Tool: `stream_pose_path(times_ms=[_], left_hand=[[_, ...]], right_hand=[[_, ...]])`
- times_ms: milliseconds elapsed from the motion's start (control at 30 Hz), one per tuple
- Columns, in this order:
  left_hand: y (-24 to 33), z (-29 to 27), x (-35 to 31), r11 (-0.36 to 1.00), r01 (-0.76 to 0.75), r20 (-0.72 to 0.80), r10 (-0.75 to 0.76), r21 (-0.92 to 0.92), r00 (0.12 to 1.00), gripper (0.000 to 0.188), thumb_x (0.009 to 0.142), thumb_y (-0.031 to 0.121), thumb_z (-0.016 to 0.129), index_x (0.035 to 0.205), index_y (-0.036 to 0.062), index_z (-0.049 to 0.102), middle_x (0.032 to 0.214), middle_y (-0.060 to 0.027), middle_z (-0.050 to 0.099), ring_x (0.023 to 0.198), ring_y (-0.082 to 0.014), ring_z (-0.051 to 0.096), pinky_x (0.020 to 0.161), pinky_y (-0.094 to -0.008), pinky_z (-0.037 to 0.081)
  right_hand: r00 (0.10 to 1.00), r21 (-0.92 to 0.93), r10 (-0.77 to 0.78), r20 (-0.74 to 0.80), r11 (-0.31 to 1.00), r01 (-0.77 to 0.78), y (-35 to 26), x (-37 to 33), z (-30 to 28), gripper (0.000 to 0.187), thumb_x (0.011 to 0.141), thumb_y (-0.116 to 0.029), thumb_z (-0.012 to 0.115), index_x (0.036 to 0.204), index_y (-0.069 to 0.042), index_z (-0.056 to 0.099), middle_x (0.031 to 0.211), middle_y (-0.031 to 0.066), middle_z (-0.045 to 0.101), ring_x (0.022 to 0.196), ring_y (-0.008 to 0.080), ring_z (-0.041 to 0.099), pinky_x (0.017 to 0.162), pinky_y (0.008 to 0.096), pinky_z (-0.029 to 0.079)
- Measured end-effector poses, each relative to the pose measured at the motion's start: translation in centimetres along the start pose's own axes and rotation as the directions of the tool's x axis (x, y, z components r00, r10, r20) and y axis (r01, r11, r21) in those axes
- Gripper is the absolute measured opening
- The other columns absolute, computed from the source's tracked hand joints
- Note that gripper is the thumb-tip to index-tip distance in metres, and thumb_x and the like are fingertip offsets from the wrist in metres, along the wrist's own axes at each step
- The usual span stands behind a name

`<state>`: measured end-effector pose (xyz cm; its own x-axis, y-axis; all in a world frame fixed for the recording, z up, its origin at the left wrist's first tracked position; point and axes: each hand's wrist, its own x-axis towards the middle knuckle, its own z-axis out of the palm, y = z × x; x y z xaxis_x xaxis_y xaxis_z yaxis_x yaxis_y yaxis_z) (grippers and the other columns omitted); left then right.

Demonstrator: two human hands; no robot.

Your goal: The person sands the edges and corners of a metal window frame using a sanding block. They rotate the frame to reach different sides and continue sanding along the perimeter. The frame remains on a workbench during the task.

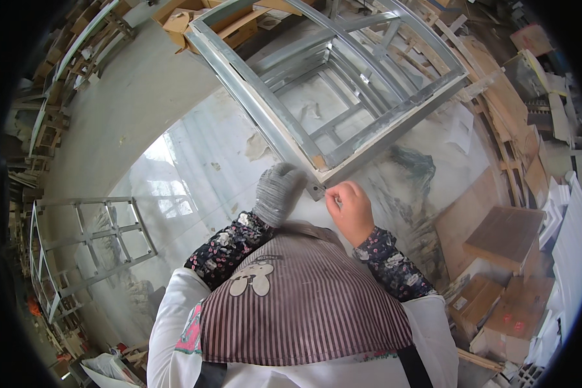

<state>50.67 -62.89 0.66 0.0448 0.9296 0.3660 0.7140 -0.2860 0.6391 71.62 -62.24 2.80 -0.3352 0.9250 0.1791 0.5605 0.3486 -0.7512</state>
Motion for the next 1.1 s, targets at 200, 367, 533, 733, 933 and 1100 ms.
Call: stream_pose_path(times_ms=[200, 367, 533, 733, 933, 1100], left_hand=[[-1.1, 1.3, 0.5, 0.981, -0.027, 0.061, 0.039, -0.193, 0.997, 0.011, 0.084, 0.008, 0.07, 0.095, 0.0067, 0.071, 0.095, -0.0145, 0.067, 0.084, -0.0353, 0.068, 0.073, -0.0442, 0.056], [-2.6, 3.2, 0.5, 0.968, -0.079, 0.043, 0.092, -0.239, 0.995, 0.013, 0.08, 0.009, 0.071, 0.092, 0.0065, 0.072, 0.094, -0.0134, 0.068, 0.081, -0.0324, 0.07, 0.07, -0.039, 0.057], [-4.0, 4.5, 0.7, 0.963, -0.215, 0.056, 0.227, -0.161, 0.972, 0.015, 0.075, 0.009, 0.072, 0.089, 0.0095, 0.072, 0.087, -0.0099, 0.068, 0.077, -0.0316, 0.068, 0.069, -0.0402, 0.056], [-4.1, 4.3, 0.6, 0.95, -0.249, 0.023, 0.258, -0.19, 0.966, 0.014, 0.073, 0.011, 0.073, 0.087, 0.0119, 0.071, 0.09, -0.0081, 0.067, 0.085, -0.0306, 0.066, 0.074, -0.0424, 0.054], [-3.5, 3.0, 0.6, 0.951, -0.305, 0.025, 0.305, 0.046, 0.952, 0.023, 0.074, 0.014, 0.073, 0.097, 0.0143, 0.07, 0.103, -0.007, 0.065, 0.1, -0.0303, 0.063, 0.085, -0.0446, 0.051], [-1.7, 1.2, -1.2, 0.986, -0.16, 0.087, 0.154, 0.056, 0.984, 0.021, 0.079, 0.016, 0.071, 0.1, 0.0133, 0.07, 0.103, -0.0071, 0.066, 0.098, -0.0303, 0.064, 0.085, -0.0451, 0.051]], right_hand=[[0.987, -0.129, -0.132, -0.096, 0.984, 0.119, -1.4, 0.8, 0.9, 0.015, 0.082, -0.002, 0.075, 0.09, -0.005, 0.064, 0.089, 0.0112, 0.065, 0.083, 0.033, 0.063, 0.073, 0.0421, 0.052], [0.985, -0.228, -0.162, -0.064, 0.963, 0.144, -1.3, 1.1, 0.7, 0.016, 0.082, -0.001, 0.075, 0.09, -0.006, 0.063, 0.09, 0.0114, 0.064, 0.086, 0.0341, 0.062, 0.073, 0.0431, 0.052], [0.98, -0.259, -0.191, -0.05, 0.95, 0.172, -0.9, 0.9, 1.2, 0.015, 0.081, -0.001, 0.075, 0.089, -0.005, 0.062, 0.088, 0.0111, 0.063, 0.084, 0.0341, 0.061, 0.072, 0.0445, 0.05], [0.976, -0.253, -0.214, -0.048, 0.948, 0.196, -0.8, 0.7, 0.9, 0.013, 0.082, 0.0, 0.073, 0.087, -0.005, 0.063, 0.087, 0.0108, 0.062, 0.083, 0.0342, 0.06, 0.073, 0.0446, 0.05], [0.994, -0.219, -0.11, -0.013, 0.97, 0.104, 0.8, 0.4, 2.2, 0.009, 0.084, -0.003, 0.074, 0.09, -0.004, 0.067, 0.09, 0.0127, 0.064, 0.084, 0.0342, 0.063, 0.076, 0.0407, 0.051], [0.992, -0.01, 0.01, 0.125, 1.0, -0.009, 2.2, -0.8, 1.0, 0.006, 0.085, -0.005, 0.073, 0.089, -0.003, 0.069, 0.091, 0.0119, 0.065, 0.086, 0.0317, 0.063, 0.076, 0.0398, 0.051]])
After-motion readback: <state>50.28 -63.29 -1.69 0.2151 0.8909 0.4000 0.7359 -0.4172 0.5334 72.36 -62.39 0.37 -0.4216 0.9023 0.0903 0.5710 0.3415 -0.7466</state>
